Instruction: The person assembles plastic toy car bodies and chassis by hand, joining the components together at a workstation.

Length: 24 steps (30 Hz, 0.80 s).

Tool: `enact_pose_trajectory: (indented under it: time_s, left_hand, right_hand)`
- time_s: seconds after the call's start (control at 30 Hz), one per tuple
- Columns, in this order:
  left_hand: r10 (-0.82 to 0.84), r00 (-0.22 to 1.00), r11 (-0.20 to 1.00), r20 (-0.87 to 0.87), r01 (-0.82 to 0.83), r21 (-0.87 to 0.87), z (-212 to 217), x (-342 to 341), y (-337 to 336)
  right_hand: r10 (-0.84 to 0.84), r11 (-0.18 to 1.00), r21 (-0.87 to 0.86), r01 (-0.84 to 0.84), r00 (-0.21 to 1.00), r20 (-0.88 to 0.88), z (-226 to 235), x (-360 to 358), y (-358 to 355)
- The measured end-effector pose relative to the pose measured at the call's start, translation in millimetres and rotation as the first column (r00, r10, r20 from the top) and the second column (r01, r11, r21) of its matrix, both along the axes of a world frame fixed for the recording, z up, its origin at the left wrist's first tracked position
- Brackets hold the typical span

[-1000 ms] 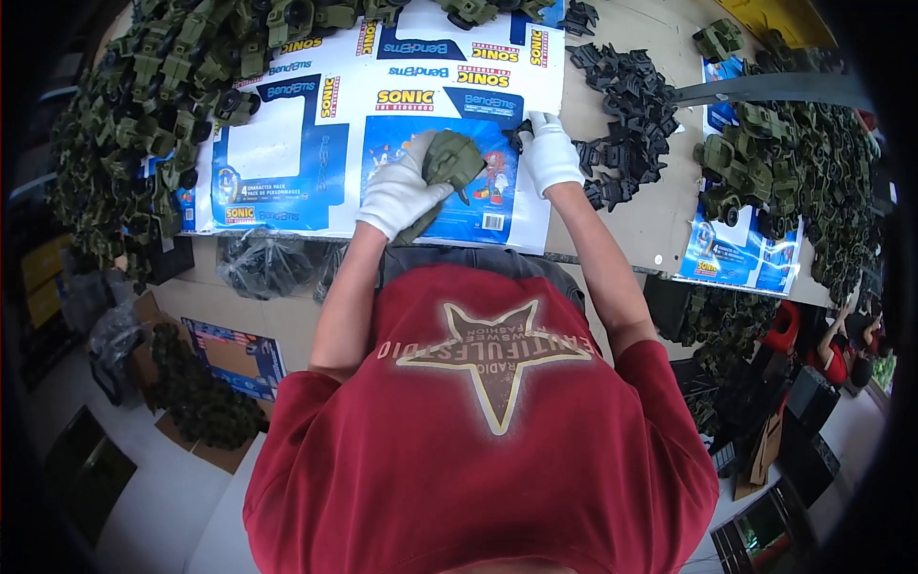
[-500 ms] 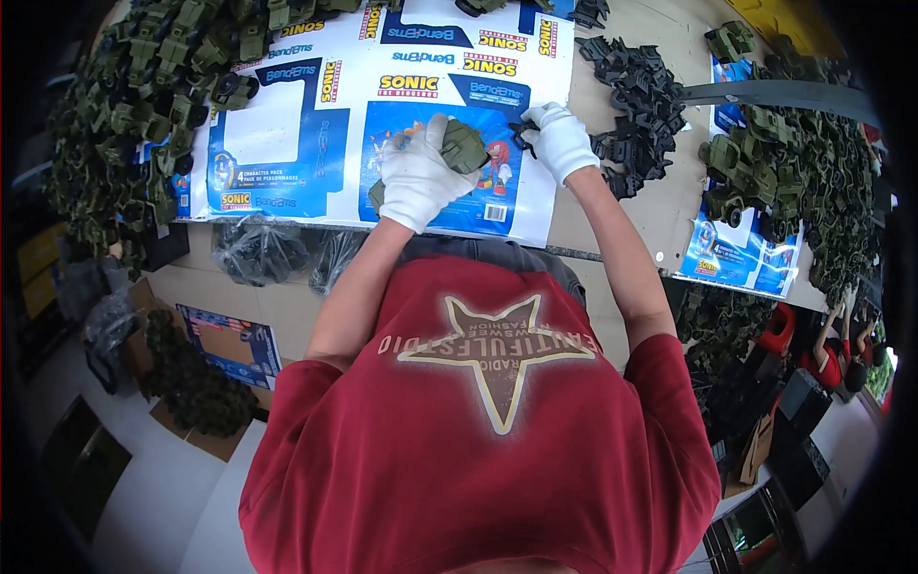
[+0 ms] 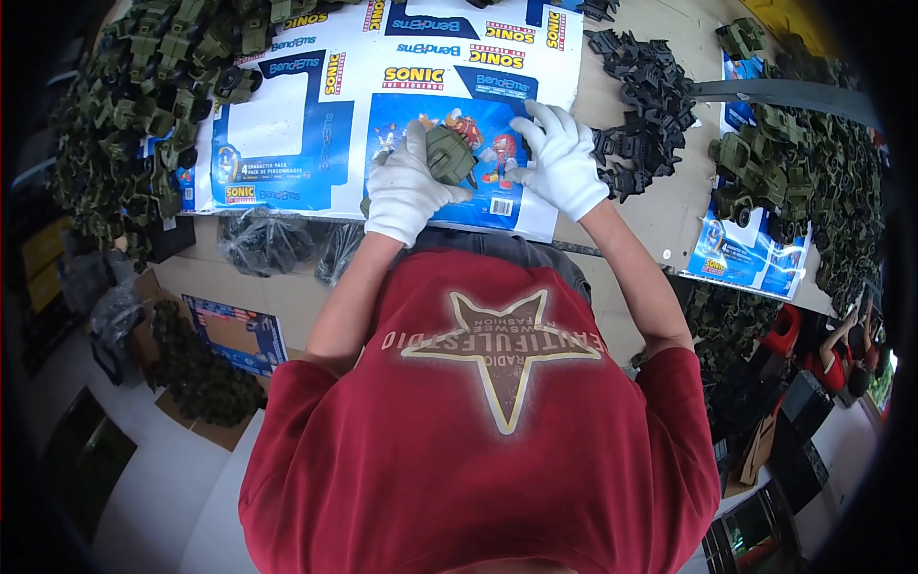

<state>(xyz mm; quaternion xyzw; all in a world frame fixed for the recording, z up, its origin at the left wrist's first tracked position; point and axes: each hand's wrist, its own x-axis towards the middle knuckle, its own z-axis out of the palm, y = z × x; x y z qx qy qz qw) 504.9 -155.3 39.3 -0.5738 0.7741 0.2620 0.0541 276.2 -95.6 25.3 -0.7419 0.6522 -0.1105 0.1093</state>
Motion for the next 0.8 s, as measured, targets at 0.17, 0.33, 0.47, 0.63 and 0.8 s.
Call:
enact_pose_trajectory:
  time_s: [0.17, 0.33, 0.47, 0.63, 0.8]
  left_hand:
    - [0.036, 0.999, 0.996, 0.022, -0.034, -0.08, -5.2, 6.9, 5.7]
    - [-0.013, 0.986, 1.0, -0.168, 0.015, 0.008, -13.6, 20.2, 4.3]
    - [-0.092, 0.988, 0.994, -0.127, 0.085, -0.065, -11.6, 20.5, 7.5]
    - [-0.092, 0.982, 0.996, -0.164, 0.091, -0.013, -6.0, 16.6, 0.8]
    - [-0.011, 0.975, 0.992, -0.224, 0.039, 0.122, -7.2, 28.1, -14.6]
  right_hand:
    - [0.386, 0.906, 0.109, -0.41, 0.903, 0.192, 1.9, 36.6, -55.2]
    - [0.539, 0.792, 0.237, -0.562, 0.827, 0.161, -7.6, 70.6, -71.9]
    - [0.517, 0.772, 0.311, -0.554, 0.832, 0.201, -4.1, 71.5, -70.7]
    - [0.47, 0.835, 0.218, -0.506, 0.86, 0.197, -4.4, 60.6, -64.4]
    - [-0.132, 0.895, 0.441, 0.071, 0.985, 0.109, 25.4, -3.5, -54.5]
